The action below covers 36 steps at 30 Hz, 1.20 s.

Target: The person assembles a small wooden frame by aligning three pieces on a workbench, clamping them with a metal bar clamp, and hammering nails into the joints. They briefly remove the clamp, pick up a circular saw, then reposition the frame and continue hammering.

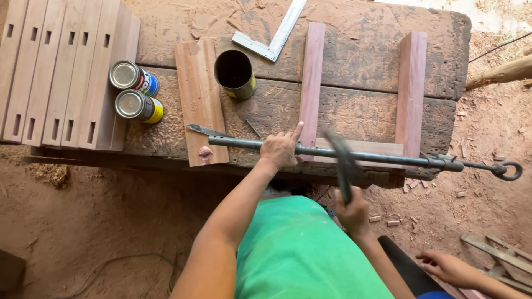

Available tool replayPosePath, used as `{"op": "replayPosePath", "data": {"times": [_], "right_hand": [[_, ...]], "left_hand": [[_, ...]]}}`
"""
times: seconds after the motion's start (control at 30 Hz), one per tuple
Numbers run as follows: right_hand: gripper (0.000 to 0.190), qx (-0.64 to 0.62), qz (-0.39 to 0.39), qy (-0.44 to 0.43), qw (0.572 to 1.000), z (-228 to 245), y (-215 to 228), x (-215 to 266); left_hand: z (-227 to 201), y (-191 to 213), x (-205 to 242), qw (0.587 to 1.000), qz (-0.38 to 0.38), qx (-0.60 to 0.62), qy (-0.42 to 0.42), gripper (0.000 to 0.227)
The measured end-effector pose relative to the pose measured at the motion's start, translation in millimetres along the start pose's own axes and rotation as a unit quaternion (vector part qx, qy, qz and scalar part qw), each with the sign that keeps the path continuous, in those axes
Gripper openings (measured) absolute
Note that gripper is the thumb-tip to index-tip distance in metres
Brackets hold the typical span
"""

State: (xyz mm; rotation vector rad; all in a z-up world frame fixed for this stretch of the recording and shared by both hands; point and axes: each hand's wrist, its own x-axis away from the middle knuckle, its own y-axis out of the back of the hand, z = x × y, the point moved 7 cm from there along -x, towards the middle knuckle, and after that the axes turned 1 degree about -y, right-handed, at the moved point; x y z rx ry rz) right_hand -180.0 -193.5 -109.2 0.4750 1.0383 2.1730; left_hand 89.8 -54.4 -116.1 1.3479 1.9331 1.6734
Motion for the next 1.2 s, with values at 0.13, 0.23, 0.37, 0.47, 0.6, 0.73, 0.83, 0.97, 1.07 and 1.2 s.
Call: {"op": "replayPosePath", "data": {"times": [0.13,0.23,0.37,0.47,0.6,0.73,0.83,0.97,1.07,1.2], "right_hand": [[0.038,0.111,0.170,-0.078,0.976,2.0,-17.8,-17.1],[0.037,0.060,0.107,-0.079,0.989,28.5,1.7,-16.1],[0.027,0.011,0.000,-0.017,1.000,45.7,27.5,-16.6],[0.033,0.041,0.013,-0.034,0.998,14.1,6.3,-12.1],[0.041,0.134,0.163,-0.156,0.965,-22.1,-13.8,-10.8],[0.035,0.089,0.103,-0.139,0.981,18.0,25.7,-23.9],[0.036,0.052,0.030,-0.110,0.992,21.9,33.2,-22.5],[0.035,0.096,0.076,-0.085,0.989,14.7,18.1,-21.9],[0.042,0.173,0.199,-0.146,0.953,27.2,27.0,-30.2],[0.032,0.092,0.059,-0.034,0.993,34.0,35.7,-43.4]], "left_hand": [[0.8,-2.7,0.5,1.000,0.006,0.008,0.001,0.117],[1.7,-8.3,-1.7,1.000,0.004,0.012,0.003,0.117],[1.3,-4.2,-0.8,1.000,-0.003,0.003,-0.002,0.116],[2.0,-2.3,-1.5,1.000,-0.003,-0.002,-0.001,0.115],[3.7,-14.9,-5.5,1.000,0.004,0.006,0.000,0.116],[-0.2,-8.0,-1.3,1.000,0.008,0.009,-0.005,0.115],[-2.6,0.6,1.9,1.000,0.012,0.014,-0.003,0.115],[-1.3,4.8,3.1,1.000,0.015,0.014,-0.002,0.113],[-1.7,-0.8,3.4,1.000,0.020,0.015,-0.007,0.113],[-3.0,3.9,3.0,1.000,0.016,0.005,0.001,0.115]]}}
